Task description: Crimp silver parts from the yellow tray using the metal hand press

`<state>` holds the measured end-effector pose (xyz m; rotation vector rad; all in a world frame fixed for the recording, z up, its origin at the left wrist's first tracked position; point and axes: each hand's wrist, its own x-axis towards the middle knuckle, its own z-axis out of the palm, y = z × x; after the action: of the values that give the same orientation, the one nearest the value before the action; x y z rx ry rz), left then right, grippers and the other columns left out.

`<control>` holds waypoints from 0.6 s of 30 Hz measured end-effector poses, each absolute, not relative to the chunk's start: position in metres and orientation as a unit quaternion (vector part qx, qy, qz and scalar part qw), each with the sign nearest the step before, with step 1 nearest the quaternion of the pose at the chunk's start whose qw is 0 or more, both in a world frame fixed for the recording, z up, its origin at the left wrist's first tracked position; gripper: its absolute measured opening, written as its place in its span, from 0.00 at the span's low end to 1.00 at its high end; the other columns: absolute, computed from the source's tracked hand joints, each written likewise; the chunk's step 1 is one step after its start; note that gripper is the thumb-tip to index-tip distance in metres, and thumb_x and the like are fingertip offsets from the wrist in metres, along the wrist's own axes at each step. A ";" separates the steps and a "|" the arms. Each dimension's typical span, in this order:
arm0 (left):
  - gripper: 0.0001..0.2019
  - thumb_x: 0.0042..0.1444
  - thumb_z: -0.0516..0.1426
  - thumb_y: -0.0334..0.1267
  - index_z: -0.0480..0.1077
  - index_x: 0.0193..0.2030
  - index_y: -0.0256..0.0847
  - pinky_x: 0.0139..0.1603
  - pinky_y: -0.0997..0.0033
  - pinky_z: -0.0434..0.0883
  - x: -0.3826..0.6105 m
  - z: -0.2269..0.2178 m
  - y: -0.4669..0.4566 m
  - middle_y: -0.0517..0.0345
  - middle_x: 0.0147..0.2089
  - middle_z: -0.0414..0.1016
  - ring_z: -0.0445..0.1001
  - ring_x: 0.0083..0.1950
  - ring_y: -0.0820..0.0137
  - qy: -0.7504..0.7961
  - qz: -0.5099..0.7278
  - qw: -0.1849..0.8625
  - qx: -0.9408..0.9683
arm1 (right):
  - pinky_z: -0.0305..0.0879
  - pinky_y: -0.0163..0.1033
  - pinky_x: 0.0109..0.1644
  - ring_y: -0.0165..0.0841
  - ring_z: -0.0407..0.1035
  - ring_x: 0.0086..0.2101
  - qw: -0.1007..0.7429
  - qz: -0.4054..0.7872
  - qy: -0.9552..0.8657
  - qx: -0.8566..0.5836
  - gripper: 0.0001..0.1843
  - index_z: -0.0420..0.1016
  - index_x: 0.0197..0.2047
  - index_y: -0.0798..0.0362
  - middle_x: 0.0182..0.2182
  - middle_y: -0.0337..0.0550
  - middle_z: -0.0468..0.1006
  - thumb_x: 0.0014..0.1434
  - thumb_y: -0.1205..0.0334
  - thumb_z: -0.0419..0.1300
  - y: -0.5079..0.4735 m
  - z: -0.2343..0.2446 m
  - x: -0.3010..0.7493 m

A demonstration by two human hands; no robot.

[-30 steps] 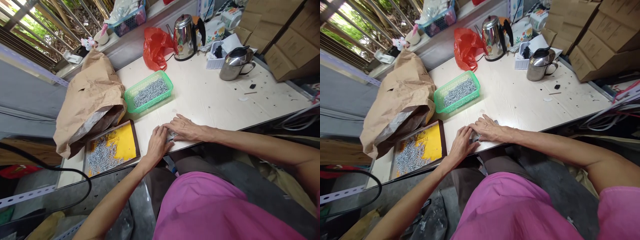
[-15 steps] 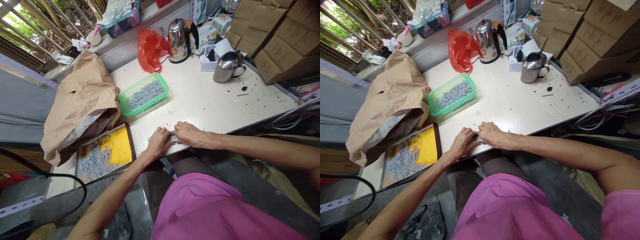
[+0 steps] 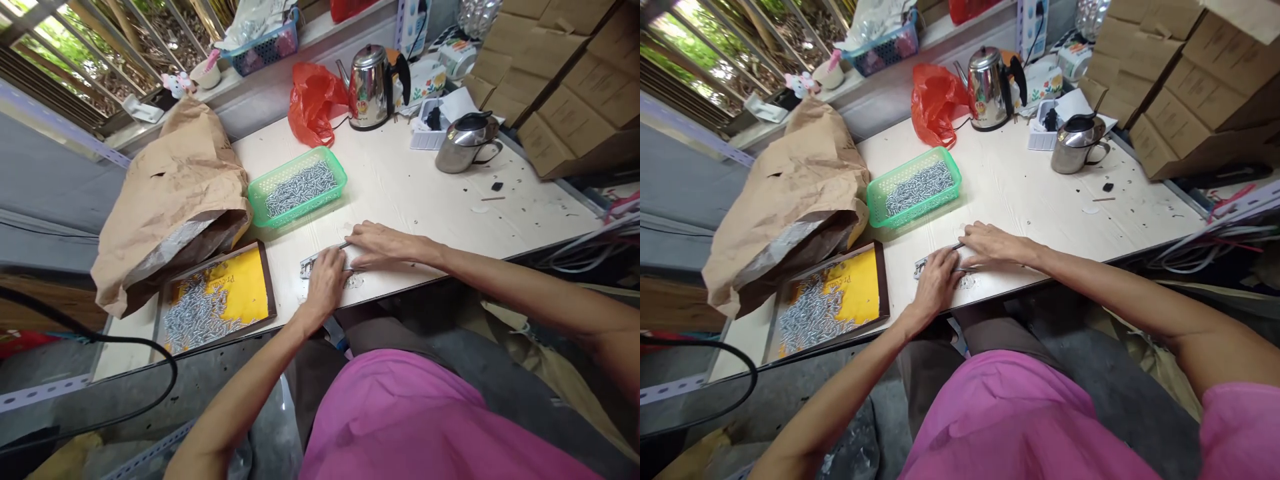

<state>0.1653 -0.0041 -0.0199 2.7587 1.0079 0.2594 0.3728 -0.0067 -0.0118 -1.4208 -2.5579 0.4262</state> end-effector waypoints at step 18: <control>0.21 0.63 0.52 0.46 0.67 0.57 0.36 0.59 0.51 0.67 0.166 -0.042 -0.061 0.43 0.54 0.74 0.71 0.57 0.55 0.315 0.157 0.212 0.912 | 0.54 0.45 0.39 0.43 0.60 0.44 0.036 0.036 -0.945 -0.323 0.09 0.77 0.32 0.52 0.39 0.51 0.73 0.60 0.67 0.57 0.021 0.008 0.247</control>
<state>0.1662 -0.0610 -0.0421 2.5321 0.8764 0.4360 0.2472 0.0206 0.0084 -0.9912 -2.9023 0.1111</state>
